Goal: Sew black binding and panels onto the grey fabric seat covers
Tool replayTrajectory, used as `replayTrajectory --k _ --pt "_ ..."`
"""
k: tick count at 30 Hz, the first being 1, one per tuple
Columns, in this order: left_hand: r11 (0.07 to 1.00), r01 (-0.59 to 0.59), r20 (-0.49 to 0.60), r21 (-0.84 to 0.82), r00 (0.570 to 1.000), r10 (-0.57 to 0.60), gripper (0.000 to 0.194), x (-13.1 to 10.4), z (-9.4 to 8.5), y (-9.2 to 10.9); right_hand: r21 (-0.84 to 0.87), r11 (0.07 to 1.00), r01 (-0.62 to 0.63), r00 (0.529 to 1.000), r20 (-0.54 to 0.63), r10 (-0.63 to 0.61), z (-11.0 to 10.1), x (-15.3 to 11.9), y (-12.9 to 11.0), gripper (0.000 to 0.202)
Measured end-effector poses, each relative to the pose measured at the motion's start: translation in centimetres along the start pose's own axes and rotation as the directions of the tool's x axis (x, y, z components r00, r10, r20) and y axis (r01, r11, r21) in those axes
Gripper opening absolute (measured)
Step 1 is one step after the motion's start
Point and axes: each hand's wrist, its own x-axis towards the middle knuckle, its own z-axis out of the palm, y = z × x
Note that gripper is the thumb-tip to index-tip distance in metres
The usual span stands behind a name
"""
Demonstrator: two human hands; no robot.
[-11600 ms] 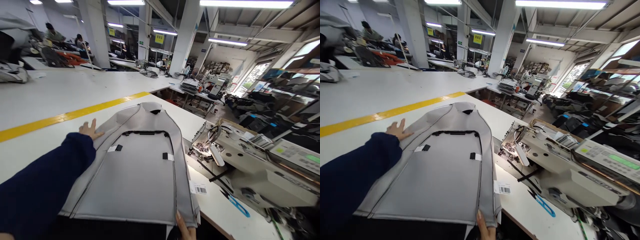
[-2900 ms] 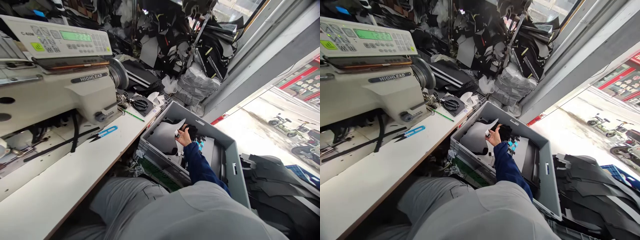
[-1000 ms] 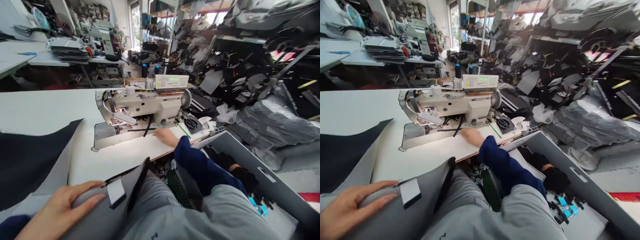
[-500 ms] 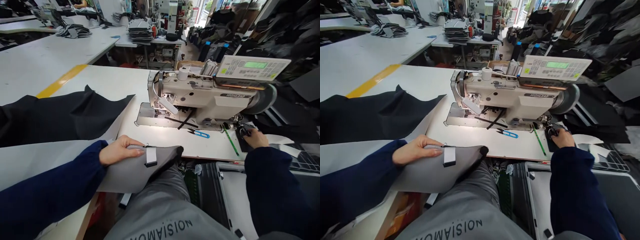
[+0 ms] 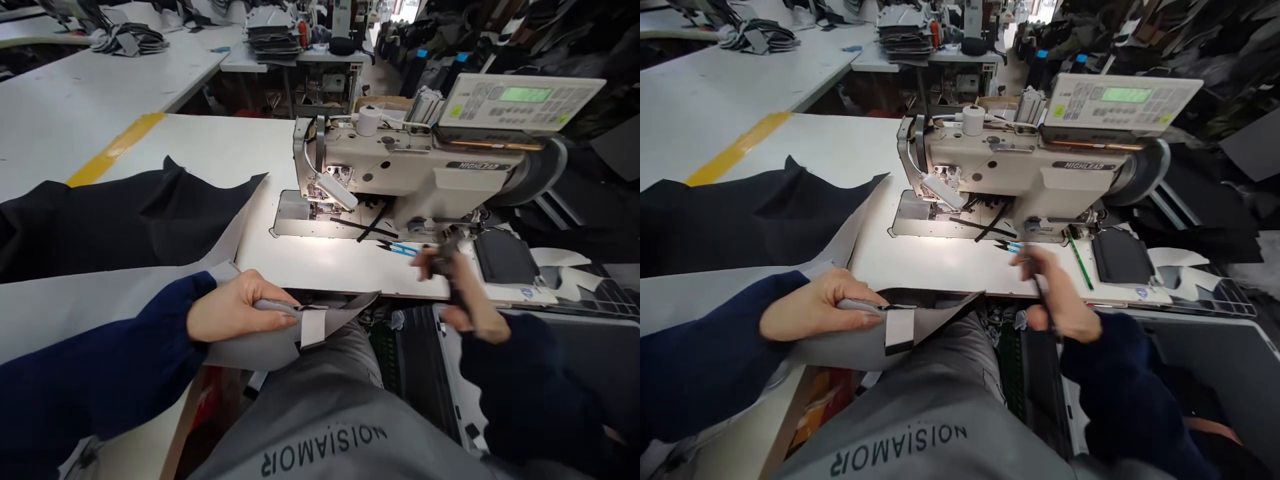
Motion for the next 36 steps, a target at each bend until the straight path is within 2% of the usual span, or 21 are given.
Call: replayTrajectory --k 2,4,7,9,13,19,24,31,36 --pt "0.998 -0.024 -0.010 0.061 1.000 0.025 0.027 -0.4 0.5 0.3 -0.029 0.982 0.188 0.970 0.160 -0.181 1.1 4.1 -3.1 0.080" --pt "0.986 -0.044 -0.061 0.160 0.997 0.054 0.028 -1.2 0.9 0.4 -0.055 0.924 0.379 0.882 0.323 -0.342 2.0 7.1 -5.1 0.084" --pt "0.940 -0.044 -0.193 0.339 0.975 0.115 0.031 -2.8 1.2 0.3 -0.023 0.839 0.543 0.744 0.476 -0.469 2.8 8.9 -6.5 0.079" --pt "0.900 -0.044 -0.270 0.435 0.947 0.176 0.032 -3.8 1.3 0.2 -0.014 0.811 0.585 0.697 0.521 -0.493 3.0 8.9 -6.9 0.072" --pt "0.849 -0.075 -0.294 0.522 0.919 0.262 0.031 -4.7 1.5 0.0 -0.103 0.791 0.604 0.698 0.547 -0.462 2.7 8.1 -7.9 0.066" --pt "0.794 -0.069 -0.309 0.604 0.898 0.313 0.037 -4.2 1.8 0.0 -0.235 0.762 0.603 0.712 0.590 -0.382 1.4 7.5 -9.8 0.069" --pt "0.766 -0.088 -0.313 0.636 0.879 0.360 0.038 -4.2 1.9 0.0 -0.312 0.742 0.594 0.730 0.596 -0.334 1.0 7.1 -10.3 0.070" --pt "0.749 -0.111 -0.303 0.653 0.868 0.393 0.035 -4.6 1.6 -0.4 -0.264 0.742 0.617 0.686 0.642 -0.343 2.2 7.2 -9.8 0.057" --pt "0.779 -0.106 -0.328 0.619 0.866 0.378 0.032 -5.0 1.5 -0.7 -0.233 0.727 0.646 0.653 0.661 -0.368 2.2 7.2 -9.4 0.053"
